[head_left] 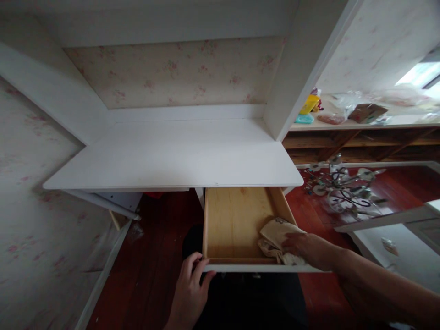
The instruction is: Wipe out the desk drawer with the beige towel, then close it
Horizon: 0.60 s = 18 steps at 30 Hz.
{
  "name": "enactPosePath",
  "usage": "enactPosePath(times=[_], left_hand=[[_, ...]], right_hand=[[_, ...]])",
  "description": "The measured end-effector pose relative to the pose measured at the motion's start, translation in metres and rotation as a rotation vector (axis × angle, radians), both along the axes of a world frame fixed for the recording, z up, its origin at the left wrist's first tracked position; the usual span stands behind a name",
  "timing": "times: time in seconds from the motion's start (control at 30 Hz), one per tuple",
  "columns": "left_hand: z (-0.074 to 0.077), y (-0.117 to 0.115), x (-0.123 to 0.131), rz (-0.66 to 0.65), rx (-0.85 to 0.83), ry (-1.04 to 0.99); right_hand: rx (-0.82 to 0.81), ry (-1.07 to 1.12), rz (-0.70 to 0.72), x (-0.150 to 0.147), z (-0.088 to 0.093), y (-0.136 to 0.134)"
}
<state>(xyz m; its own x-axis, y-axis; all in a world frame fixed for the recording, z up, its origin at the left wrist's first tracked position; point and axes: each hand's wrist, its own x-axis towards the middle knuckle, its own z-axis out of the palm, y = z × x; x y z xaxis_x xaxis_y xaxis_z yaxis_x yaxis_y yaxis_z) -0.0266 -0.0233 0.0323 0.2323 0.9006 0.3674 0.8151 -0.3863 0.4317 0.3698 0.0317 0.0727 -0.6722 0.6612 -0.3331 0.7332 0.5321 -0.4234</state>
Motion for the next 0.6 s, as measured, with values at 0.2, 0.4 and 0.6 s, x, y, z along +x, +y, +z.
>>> enactPosePath(times=[0.2, 0.4, 0.6], left_hand=[[0.002, 0.002, 0.001, -0.097, -0.03, 0.028], [-0.001, 0.001, 0.002, -0.119, -0.036, 0.059], [0.002, 0.002, 0.002, -0.147, -0.015, 0.061]], right_hand=[[0.026, -0.021, -0.214, 0.009, 0.029, 0.005], [0.341, -0.055, -0.505, 0.027, 0.064, -0.011], [0.238, -0.227, -0.508, 0.014, 0.014, -0.044]])
